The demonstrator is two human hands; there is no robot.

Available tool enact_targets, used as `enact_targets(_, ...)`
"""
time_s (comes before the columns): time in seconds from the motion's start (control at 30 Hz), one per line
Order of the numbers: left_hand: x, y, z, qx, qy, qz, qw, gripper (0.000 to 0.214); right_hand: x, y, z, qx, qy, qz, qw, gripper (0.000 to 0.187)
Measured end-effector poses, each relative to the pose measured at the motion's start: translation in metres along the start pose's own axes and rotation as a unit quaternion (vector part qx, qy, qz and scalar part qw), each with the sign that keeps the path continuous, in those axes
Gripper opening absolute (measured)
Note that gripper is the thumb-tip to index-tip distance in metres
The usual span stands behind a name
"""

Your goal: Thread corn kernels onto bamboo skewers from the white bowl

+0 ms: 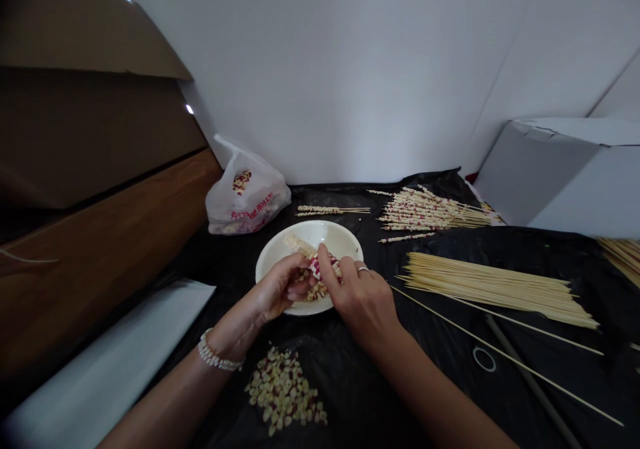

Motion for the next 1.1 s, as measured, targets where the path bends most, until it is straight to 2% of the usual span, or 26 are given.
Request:
enact_targets(0.17, 0.006, 0.001, 0.003, -0.029, 0.045, 0.031, 0.998, 0.009, -0.001, 0.001, 0.001, -0.009, -0.001, 0.01, 1.0, 0.044)
enact_targets(0.27, 0.0, 0.002, 0.003, -0.023, -0.016, 0.021, 0.999, 0.003, -0.003, 0.006, 0.0, -0.03, -0.005, 0.014, 0.999, 0.045)
enact_targets(0.37, -0.001, 0.001, 0.001, -0.001, -0.057, 0.005, 0.998, 0.015, -0.005, 0.01, 0.0, -0.037, -0.011, 0.012, 0.999, 0.045)
enact_targets(0.77, 0.0, 0.002, 0.002, -0.042, 0.014, 0.062, 0.997, 0.03, -0.003, 0.001, 0.001, -0.018, -0.009, 0.036, 0.999, 0.043)
enact_targets(0.93, 0.006, 0.001, 0.004, -0.055, 0.062, 0.04, 0.996, 0.006, -0.007, 0.002, -0.001, -0.027, -0.011, 0.1, 0.995, 0.044)
enact_targets(1.0, 0.005, 0.002, 0.004, -0.055, 0.049, 0.027, 0.997, 0.011, -0.008, 0.006, -0.002, -0.038, -0.019, 0.114, 0.993, 0.047)
enact_targets(1.1, -0.002, 0.003, 0.002, -0.036, -0.016, -0.001, 0.999, 0.005, -0.009, 0.012, -0.002, -0.051, -0.028, 0.116, 0.992, 0.048)
Point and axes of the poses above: each hand's wrist, its own z-axis towards the middle knuckle, its own x-axis out of the back of the hand, y = z × x, the point moved 8 cm from there along z, towards the middle knuckle, and after that the axes turned 3 degrees about z, right-handed, at the moved point
